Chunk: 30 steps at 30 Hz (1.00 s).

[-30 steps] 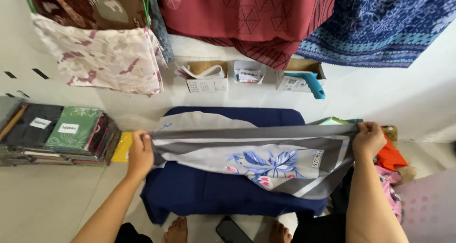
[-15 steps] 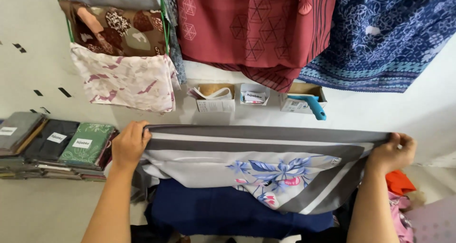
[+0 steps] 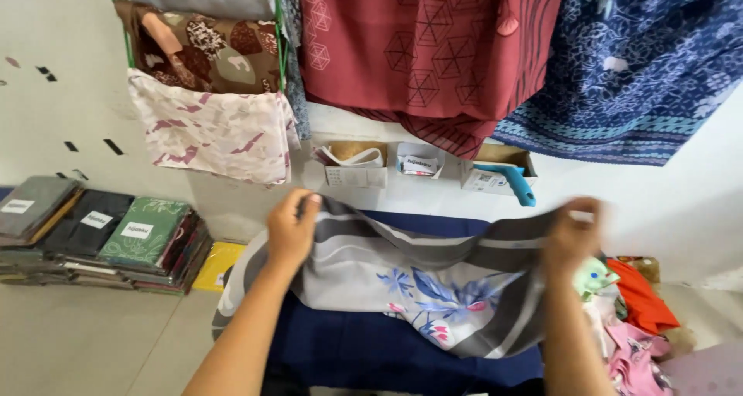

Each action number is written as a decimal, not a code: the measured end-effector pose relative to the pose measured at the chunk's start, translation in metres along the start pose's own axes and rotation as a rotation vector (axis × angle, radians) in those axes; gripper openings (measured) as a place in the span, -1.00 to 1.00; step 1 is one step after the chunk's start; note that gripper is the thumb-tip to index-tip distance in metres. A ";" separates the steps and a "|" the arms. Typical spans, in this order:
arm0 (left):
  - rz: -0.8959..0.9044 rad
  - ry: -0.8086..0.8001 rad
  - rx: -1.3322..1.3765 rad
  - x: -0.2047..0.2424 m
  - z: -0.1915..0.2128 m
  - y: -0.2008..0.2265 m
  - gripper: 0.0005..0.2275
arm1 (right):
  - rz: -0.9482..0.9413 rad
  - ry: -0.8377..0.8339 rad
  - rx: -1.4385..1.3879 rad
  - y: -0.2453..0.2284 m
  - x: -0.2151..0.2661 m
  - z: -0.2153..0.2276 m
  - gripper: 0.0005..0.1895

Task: The person is unpacking, smoothing, and folding hijabs and scarves on a low mat.

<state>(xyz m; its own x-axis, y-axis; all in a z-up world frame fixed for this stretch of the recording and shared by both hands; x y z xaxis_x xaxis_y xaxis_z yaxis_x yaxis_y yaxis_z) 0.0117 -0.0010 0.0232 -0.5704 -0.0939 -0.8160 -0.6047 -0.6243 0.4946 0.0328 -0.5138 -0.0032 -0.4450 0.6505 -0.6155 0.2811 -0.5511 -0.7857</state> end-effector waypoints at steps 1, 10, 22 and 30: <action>-0.003 -0.002 0.005 0.000 -0.009 0.011 -0.86 | 0.001 0.005 0.003 -0.014 0.027 -0.013 -0.86; -0.256 -0.090 0.093 0.003 -0.061 0.074 -0.94 | 0.209 -1.147 -0.404 -0.167 0.157 -0.088 -0.95; -0.317 -0.135 0.098 -0.004 -0.061 0.079 -0.84 | 0.345 -1.246 -0.225 -0.155 0.168 -0.102 -0.92; -0.326 -0.332 -0.211 0.000 -0.065 0.059 -0.85 | 0.305 -0.896 -0.142 -0.148 0.124 -0.096 -0.92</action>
<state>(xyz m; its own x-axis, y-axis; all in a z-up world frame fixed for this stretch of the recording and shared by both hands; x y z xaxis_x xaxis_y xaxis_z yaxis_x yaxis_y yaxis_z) 0.0119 -0.0882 0.0329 -0.5370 0.3620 -0.7620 -0.6750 -0.7261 0.1308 0.0173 -0.3014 0.0309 -0.8044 -0.1850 -0.5646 0.5668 -0.5236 -0.6360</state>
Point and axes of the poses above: each hand's wrist, its own x-axis away from the middle knuckle, its own z-axis out of the back of the hand, y = z × x, the point moved 5 cm from there along -x, towards the middle knuckle, and after that the axes turned 13 degrees about -z, right-handed, at the moved point
